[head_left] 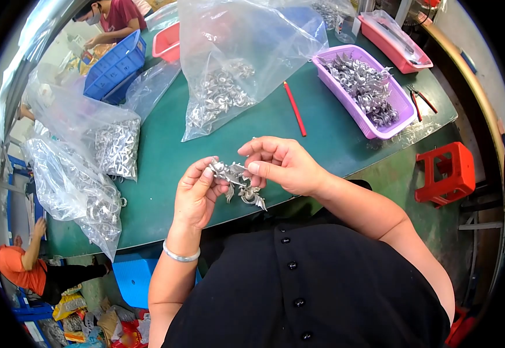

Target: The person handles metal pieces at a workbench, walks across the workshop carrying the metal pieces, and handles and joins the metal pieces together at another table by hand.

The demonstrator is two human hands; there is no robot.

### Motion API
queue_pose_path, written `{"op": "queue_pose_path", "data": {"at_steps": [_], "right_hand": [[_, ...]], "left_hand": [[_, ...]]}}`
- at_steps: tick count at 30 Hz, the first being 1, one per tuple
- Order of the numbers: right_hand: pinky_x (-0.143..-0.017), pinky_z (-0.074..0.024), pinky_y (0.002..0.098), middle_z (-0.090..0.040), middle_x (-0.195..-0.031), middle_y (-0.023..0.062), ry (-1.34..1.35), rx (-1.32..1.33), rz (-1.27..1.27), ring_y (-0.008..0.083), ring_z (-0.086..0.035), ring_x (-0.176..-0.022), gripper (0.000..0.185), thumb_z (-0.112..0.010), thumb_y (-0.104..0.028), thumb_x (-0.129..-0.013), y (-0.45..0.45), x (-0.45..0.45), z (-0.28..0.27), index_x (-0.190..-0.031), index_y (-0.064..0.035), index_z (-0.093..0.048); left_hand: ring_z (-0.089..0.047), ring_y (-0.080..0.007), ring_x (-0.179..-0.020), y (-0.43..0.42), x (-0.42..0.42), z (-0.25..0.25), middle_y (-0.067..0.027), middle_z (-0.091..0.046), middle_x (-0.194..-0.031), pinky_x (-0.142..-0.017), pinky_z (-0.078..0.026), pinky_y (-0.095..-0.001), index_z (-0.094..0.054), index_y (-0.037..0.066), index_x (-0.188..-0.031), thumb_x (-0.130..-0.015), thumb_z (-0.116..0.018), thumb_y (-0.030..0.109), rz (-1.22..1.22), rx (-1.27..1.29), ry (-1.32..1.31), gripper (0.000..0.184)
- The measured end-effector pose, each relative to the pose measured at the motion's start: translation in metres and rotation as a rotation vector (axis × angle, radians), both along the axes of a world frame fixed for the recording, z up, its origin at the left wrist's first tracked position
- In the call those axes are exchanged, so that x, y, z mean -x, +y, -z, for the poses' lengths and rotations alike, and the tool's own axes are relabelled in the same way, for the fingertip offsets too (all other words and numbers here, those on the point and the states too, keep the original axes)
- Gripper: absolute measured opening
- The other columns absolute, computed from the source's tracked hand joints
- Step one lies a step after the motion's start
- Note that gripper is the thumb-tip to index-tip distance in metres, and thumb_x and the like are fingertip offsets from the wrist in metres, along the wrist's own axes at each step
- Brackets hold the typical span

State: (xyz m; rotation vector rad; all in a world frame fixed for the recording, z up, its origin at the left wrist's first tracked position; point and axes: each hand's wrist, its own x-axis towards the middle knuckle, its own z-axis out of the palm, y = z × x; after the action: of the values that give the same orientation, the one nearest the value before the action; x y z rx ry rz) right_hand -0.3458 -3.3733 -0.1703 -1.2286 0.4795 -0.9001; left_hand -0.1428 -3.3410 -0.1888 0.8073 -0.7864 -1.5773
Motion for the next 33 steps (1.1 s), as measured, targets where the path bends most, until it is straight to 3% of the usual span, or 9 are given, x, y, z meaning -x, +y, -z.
{"op": "queue_pose_path", "data": {"at_steps": [13,16,22,33], "right_hand": [[-0.056,-0.0452,0.0206,-0.058,-0.08,0.0043,0.054,0.019,0.01,0.0088,-0.057,-0.066,0.023,-0.052,-0.008,-0.084,0.002,-0.002,-0.005,-0.105,0.0007,-0.051],[-0.058,-0.0449,0.0199,-0.057,-0.078,0.0035,0.097,0.005,0.007,0.0074,-0.054,-0.065,0.027,-0.057,-0.008,-0.081,0.002,-0.002,-0.009,-0.104,0.004,-0.05],[-0.057,-0.0439,0.0216,-0.057,-0.071,0.0039,0.197,0.287,0.14,0.0075,-0.052,-0.061,0.019,-0.062,-0.008,-0.075,-0.002,-0.007,0.004,-0.089,0.0027,-0.057],[-0.051,-0.0415,0.0227,-0.055,-0.06,0.0037,0.319,0.365,0.202,0.0076,-0.05,-0.054,0.012,-0.064,-0.009,-0.074,0.0,-0.008,-0.001,-0.078,0.0004,-0.058]], "left_hand": [[-0.06,-0.0148,-0.071,0.0,0.001,0.0,-0.0075,-0.06,-0.087,-0.062,-0.052,-0.0255,-0.053,0.002,-0.104,-0.087,-0.047,0.008,-0.003,-0.041,0.045,0.019],[-0.059,-0.015,-0.071,0.001,0.002,0.0,-0.0084,-0.059,-0.087,-0.062,-0.051,-0.0254,-0.053,0.001,-0.104,-0.087,-0.047,0.006,-0.064,0.064,-0.028,0.019],[-0.058,-0.0133,-0.07,0.005,0.007,-0.007,-0.008,-0.059,-0.086,-0.062,-0.049,-0.0243,-0.054,0.0,-0.104,-0.086,-0.048,0.004,-0.16,0.217,-0.233,0.019],[-0.057,-0.0124,-0.068,0.01,0.011,-0.009,-0.0076,-0.059,-0.085,-0.063,-0.048,-0.0229,-0.055,-0.001,-0.102,-0.086,-0.049,0.003,-0.186,0.307,-0.377,0.018]]}}
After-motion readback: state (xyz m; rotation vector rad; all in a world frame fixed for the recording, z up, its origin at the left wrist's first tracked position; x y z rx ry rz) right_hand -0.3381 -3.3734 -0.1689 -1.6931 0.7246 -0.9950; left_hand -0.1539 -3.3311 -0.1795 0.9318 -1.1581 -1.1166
